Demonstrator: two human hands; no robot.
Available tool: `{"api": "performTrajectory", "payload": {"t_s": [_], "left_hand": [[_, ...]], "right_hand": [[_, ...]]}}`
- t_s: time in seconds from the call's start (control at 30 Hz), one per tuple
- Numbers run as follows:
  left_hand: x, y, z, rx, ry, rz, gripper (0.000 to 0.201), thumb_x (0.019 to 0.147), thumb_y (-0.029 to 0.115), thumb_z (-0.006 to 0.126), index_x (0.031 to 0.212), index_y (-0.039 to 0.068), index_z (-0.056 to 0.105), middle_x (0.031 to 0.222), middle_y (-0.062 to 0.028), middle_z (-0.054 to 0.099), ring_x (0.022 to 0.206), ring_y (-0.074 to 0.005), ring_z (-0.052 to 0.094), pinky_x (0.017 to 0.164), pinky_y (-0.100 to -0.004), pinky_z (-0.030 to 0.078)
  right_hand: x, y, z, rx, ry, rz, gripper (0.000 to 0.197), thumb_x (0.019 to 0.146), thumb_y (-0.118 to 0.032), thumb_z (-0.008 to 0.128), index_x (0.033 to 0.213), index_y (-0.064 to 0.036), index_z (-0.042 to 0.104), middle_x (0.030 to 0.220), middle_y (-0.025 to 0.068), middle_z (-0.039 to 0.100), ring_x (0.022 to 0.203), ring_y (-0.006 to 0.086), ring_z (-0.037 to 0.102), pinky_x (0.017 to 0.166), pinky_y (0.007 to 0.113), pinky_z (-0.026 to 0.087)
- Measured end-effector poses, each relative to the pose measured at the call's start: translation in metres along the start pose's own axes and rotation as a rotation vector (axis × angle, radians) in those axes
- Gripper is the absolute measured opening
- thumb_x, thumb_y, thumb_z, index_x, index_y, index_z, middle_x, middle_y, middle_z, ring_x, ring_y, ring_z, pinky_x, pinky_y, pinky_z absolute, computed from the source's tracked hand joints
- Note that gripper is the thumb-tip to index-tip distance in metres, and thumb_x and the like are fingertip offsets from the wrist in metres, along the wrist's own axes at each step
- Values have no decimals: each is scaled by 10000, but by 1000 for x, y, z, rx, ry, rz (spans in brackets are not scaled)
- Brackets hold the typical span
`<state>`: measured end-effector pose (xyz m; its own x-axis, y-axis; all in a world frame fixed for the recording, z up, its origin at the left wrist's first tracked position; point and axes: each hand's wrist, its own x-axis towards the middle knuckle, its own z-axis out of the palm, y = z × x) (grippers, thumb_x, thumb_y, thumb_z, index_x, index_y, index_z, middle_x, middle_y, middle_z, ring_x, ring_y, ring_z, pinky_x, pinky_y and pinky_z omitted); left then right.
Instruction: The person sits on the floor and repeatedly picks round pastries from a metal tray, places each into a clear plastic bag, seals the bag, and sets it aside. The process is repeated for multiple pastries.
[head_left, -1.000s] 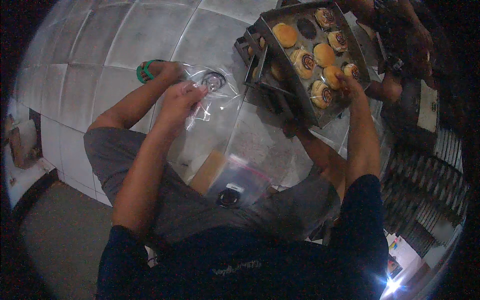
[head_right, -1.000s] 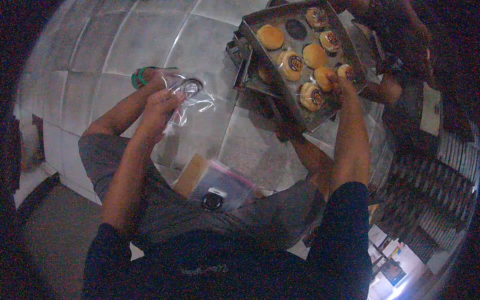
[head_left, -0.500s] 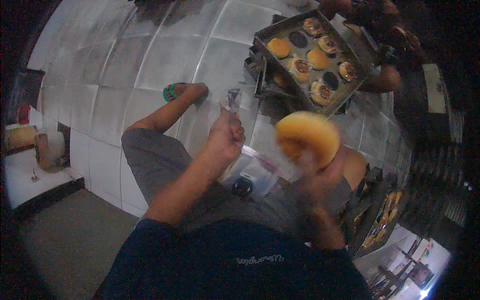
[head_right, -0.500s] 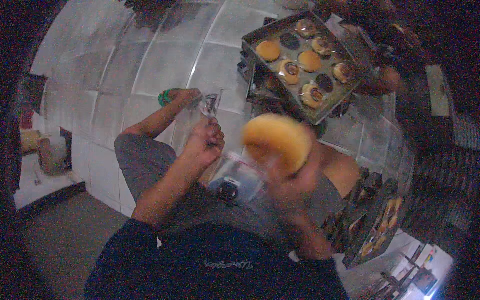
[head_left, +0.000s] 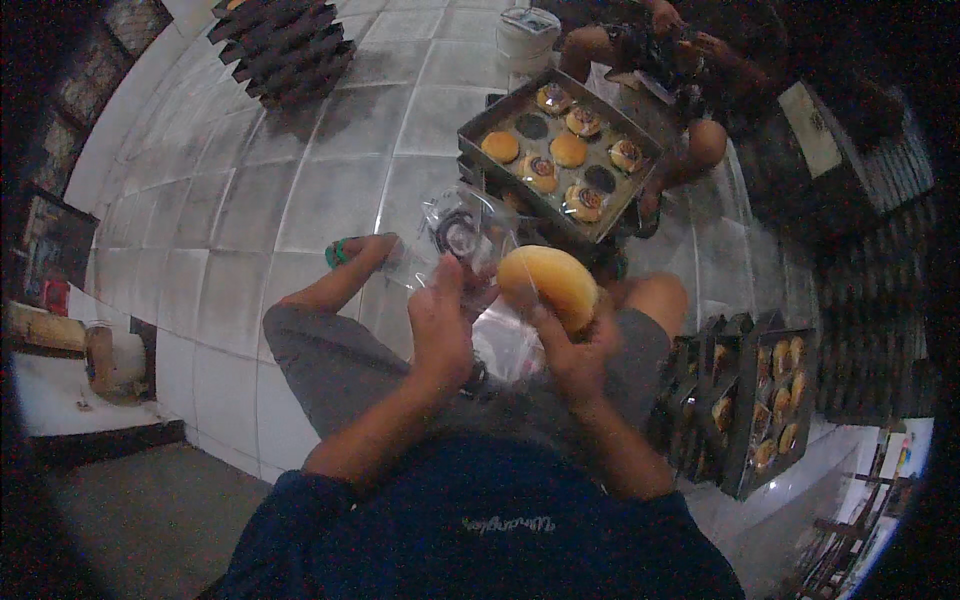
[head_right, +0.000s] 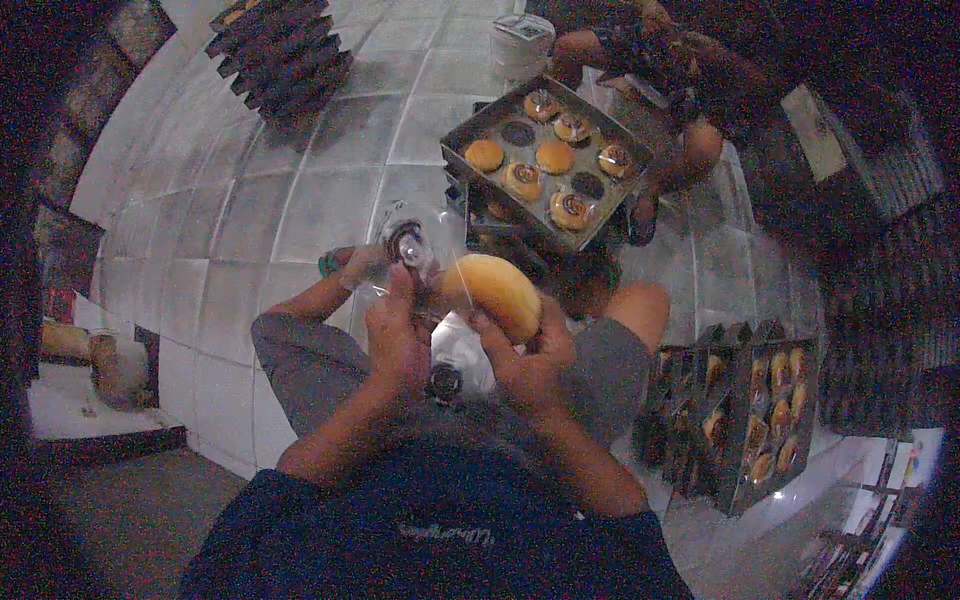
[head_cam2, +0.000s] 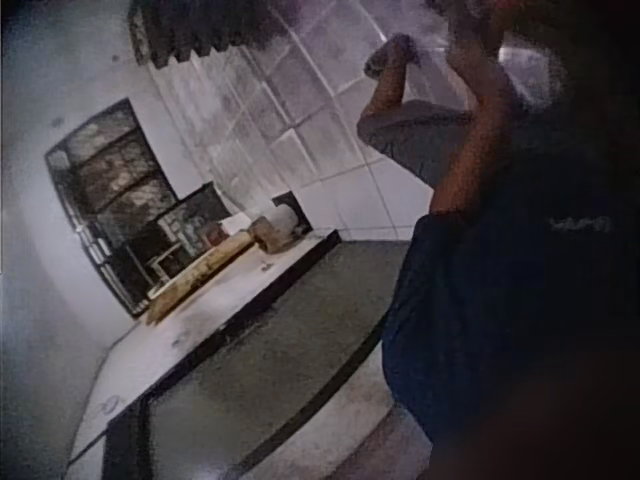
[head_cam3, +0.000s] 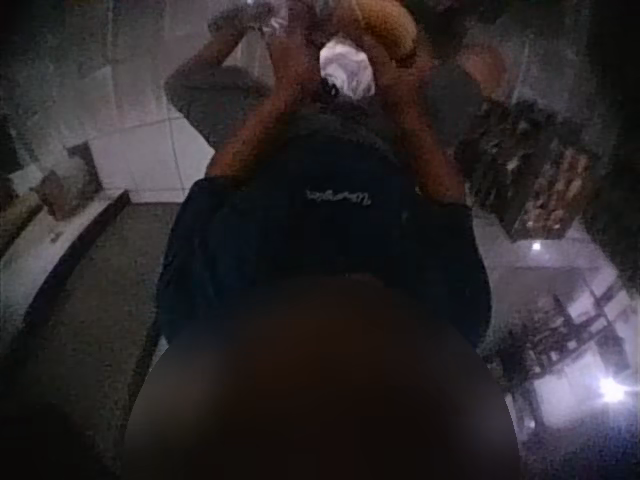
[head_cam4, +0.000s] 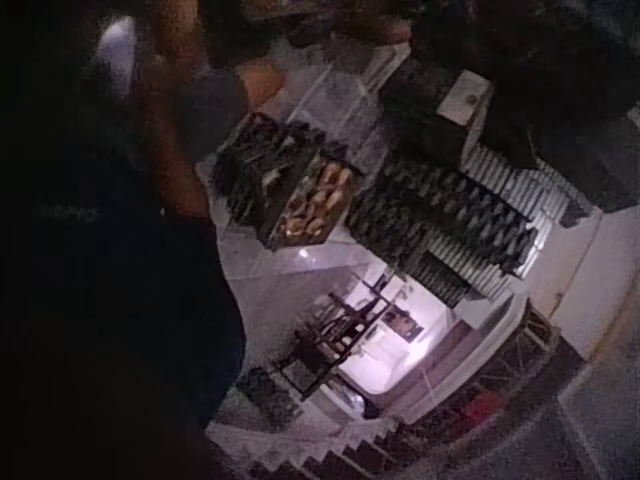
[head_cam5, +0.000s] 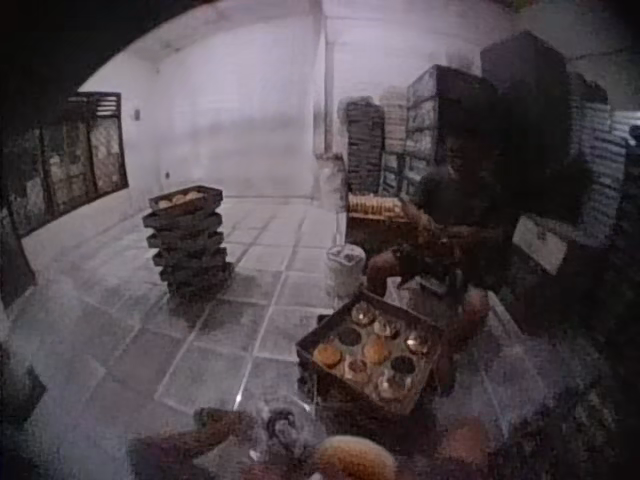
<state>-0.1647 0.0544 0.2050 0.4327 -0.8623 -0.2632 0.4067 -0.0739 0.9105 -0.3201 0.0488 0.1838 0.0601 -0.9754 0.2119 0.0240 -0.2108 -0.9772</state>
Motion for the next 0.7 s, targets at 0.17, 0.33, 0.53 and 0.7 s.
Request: {"api": "performTrajectory", "payload": {"t_s": [0.17,0.33,0.53,0.7], "left_hand": [[-18,-4,-20,-139,-171,-147,487,1067,490,558,1168,26,660,1044,-111,740,966,-218,721,861,-351,585],[-23,-19,-17,-193,-158,4,483,1105,414,521,1264,-28,635,1163,-106,702,1014,-169,683,909,-344,560],[-12,-23,-19,-403,-184,-223,574,1081,495,495,1352,-6,563,1325,-152,658,1206,-261,652,1047,-413,537],[6,-18,-19,-486,-201,-409,590,1084,505,472,1396,8,540,1350,-167,651,1174,-243,660,1021,-388,549]], "right_hand": [[-14,-16,-2,-417,-176,-416,465,880,-274,851,1213,-24,645,1079,100,741,972,194,730,855,349,593],[-4,-16,7,-71,46,30,468,901,-232,821,1264,-13,623,1126,107,733,1013,213,723,880,361,589],[-15,-6,-7,184,17,220,496,888,-149,791,1301,31,583,1187,162,703,1089,250,705,937,373,578],[-30,-13,-1,111,133,-121,568,832,-158,844,1292,11,558,1220,181,696,1138,287,704,968,394,580]]}}
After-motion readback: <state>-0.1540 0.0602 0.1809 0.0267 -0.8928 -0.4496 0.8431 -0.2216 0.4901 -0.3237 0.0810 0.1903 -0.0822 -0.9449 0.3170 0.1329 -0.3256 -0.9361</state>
